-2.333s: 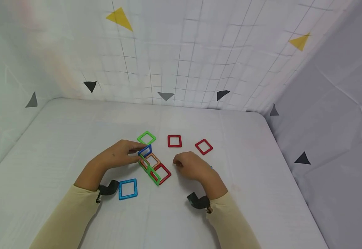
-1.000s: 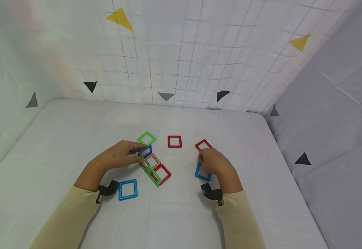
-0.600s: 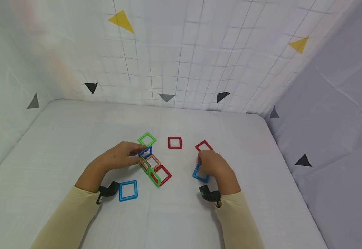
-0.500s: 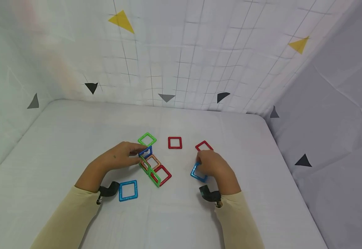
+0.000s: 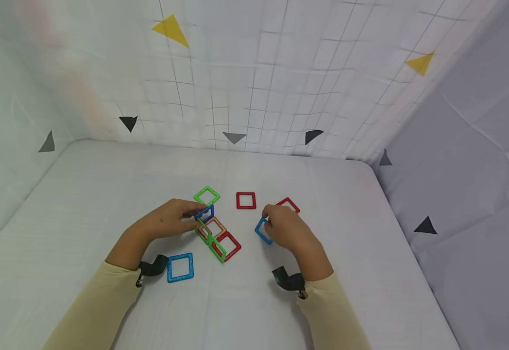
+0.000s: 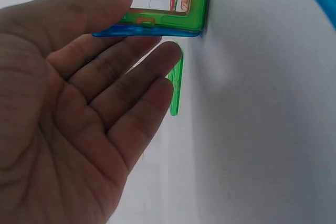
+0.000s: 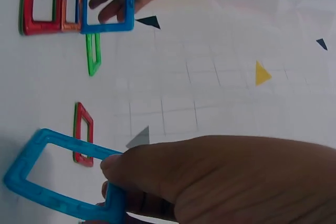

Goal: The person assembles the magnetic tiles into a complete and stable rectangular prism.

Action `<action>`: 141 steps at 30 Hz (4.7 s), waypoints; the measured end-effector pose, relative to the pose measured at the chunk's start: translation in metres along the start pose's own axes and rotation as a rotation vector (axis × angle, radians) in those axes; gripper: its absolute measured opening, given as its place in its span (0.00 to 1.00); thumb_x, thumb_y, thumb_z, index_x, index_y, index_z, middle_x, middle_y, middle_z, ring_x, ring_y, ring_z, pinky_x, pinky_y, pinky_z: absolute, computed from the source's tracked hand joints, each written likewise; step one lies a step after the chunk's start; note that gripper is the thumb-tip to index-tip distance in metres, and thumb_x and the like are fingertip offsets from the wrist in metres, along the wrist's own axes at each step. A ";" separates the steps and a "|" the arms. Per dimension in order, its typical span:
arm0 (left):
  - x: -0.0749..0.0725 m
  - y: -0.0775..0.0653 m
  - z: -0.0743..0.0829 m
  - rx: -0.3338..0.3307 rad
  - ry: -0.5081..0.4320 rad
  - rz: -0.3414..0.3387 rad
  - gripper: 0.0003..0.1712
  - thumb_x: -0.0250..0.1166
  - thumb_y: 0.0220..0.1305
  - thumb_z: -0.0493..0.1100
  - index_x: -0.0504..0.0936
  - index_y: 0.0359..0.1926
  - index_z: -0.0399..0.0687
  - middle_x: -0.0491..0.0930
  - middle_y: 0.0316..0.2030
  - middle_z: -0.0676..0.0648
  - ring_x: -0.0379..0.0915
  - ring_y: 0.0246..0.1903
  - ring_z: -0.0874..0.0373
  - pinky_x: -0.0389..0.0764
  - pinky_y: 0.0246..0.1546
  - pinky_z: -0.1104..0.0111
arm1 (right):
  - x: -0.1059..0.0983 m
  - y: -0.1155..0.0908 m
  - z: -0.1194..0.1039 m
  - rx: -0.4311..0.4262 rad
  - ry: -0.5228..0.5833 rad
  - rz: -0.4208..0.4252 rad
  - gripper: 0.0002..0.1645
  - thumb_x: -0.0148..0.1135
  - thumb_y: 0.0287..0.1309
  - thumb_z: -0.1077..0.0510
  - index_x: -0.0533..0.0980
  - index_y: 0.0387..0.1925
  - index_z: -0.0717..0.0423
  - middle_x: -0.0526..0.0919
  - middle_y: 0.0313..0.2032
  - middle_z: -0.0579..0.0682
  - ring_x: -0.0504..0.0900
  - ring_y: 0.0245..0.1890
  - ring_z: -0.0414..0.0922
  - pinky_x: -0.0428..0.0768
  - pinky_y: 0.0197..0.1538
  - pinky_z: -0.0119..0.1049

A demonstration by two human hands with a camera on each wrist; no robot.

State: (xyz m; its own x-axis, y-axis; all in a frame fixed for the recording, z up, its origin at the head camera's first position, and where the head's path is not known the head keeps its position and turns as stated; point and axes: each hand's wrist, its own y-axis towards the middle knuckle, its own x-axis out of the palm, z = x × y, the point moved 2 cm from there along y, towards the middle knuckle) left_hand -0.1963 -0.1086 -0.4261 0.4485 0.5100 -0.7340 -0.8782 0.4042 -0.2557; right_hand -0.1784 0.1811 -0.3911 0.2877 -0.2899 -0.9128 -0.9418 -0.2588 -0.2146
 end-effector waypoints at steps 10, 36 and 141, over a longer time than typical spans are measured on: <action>0.000 0.001 0.000 -0.002 0.002 -0.001 0.30 0.67 0.65 0.49 0.74 0.68 0.57 0.77 0.61 0.52 0.70 0.62 0.54 0.74 0.63 0.54 | 0.007 -0.002 -0.017 -0.050 0.021 0.031 0.21 0.70 0.58 0.59 0.79 0.53 0.54 0.83 0.40 0.48 0.78 0.40 0.45 0.85 0.48 0.43; 0.001 -0.001 0.002 -0.005 0.007 0.012 0.30 0.67 0.65 0.50 0.74 0.68 0.57 0.78 0.61 0.53 0.71 0.63 0.54 0.75 0.63 0.54 | 0.008 -0.004 -0.019 0.042 -0.022 -0.025 0.17 0.71 0.58 0.55 0.82 0.48 0.55 0.83 0.34 0.46 0.78 0.33 0.43 0.84 0.42 0.39; 0.007 0.001 0.012 0.021 0.032 -0.012 0.30 0.69 0.64 0.47 0.75 0.67 0.60 0.83 0.50 0.56 0.76 0.42 0.59 0.82 0.52 0.62 | 0.052 0.007 -0.053 -0.172 0.037 0.132 0.27 0.69 0.61 0.50 0.76 0.60 0.52 0.83 0.35 0.42 0.77 0.34 0.40 0.81 0.38 0.30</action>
State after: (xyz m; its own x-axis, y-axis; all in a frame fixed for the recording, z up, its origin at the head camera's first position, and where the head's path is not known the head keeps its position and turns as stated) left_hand -0.1919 -0.0957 -0.4234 0.4530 0.4808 -0.7507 -0.8691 0.4258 -0.2518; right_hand -0.1612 0.1155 -0.4220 0.1732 -0.3646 -0.9149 -0.9291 -0.3687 -0.0290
